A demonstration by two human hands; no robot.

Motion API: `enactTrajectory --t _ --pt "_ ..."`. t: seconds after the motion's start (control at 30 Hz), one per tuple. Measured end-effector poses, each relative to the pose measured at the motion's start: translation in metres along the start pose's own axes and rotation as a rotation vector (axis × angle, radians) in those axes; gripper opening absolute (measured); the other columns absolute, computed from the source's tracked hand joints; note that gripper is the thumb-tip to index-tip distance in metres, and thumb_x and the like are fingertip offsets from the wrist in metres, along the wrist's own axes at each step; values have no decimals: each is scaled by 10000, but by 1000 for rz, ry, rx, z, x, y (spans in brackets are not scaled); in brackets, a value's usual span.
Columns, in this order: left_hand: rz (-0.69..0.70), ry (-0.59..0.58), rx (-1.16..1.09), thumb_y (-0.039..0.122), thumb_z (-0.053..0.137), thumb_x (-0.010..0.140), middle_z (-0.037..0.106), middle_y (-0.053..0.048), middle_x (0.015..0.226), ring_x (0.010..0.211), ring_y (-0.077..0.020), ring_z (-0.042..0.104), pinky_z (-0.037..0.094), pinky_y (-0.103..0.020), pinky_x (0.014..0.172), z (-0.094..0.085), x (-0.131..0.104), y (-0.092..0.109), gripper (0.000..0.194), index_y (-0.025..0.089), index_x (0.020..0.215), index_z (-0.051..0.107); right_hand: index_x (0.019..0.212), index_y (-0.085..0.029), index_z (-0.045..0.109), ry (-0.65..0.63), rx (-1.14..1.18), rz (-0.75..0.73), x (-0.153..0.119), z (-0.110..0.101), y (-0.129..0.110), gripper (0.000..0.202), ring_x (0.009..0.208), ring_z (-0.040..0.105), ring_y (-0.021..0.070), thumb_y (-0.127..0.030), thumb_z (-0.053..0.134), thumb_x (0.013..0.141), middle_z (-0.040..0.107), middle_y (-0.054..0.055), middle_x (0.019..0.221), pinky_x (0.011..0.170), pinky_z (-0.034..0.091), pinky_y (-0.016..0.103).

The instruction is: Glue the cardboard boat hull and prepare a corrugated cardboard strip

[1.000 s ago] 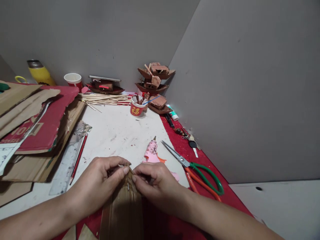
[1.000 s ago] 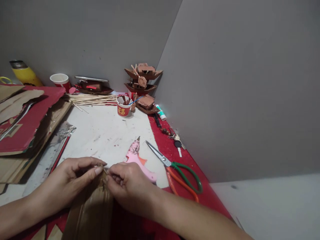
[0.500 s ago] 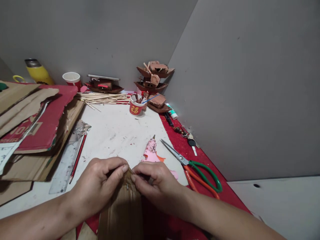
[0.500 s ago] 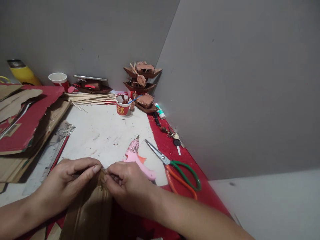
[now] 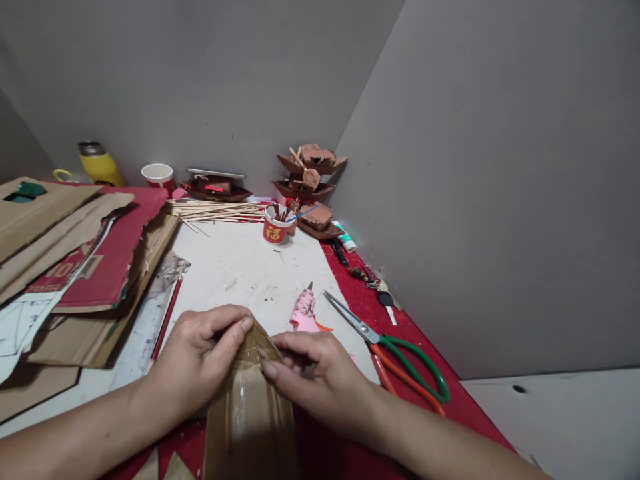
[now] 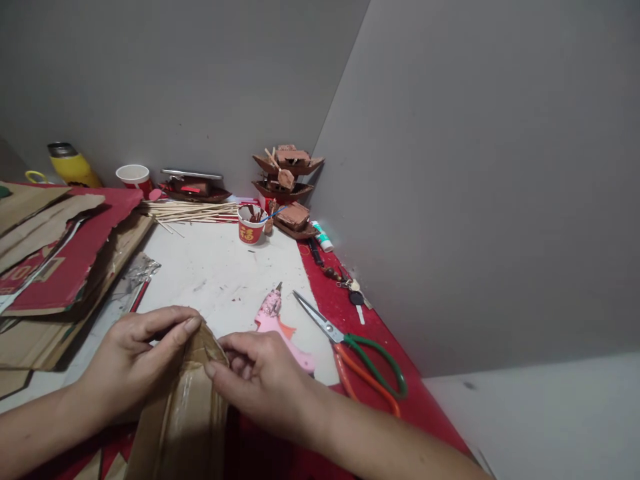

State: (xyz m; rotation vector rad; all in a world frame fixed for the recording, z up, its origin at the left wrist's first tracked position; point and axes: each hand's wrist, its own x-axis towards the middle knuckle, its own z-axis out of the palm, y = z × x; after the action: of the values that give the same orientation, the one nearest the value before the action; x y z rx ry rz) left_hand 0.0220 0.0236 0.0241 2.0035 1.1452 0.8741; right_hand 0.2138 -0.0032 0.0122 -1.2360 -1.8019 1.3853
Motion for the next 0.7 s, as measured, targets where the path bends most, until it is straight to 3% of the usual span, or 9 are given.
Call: enactTrajectory --t 0.17,0.47,0.7 --pt "29 -22 -62 219 462 919 674 -7 737 660 -110 599 437 -190 633 3 -3 3 244 152 814 672 794 -146 620 37 42 -15 1 0 -4 196 523 316 76 -318 556 860 367 -51 597 461 263 204" --pt "-134 -139 -330 310 449 938 663 -1 777 724 -126 577 446 -210 670 7 -5 9 284 172 890 692 771 -123 681 236 -108 -195 4 1 -7 206 512 419 89 -257 546 849 503 -13 578 473 354 207" --pt "-203 -157 -320 384 362 962 621 7 725 703 -135 537 425 -222 668 4 -7 12 400 183 831 681 736 -128 687 217 -182 -244 5 -1 -8 251 553 480 112 -220 502 879 582 21 610 532 399 231"
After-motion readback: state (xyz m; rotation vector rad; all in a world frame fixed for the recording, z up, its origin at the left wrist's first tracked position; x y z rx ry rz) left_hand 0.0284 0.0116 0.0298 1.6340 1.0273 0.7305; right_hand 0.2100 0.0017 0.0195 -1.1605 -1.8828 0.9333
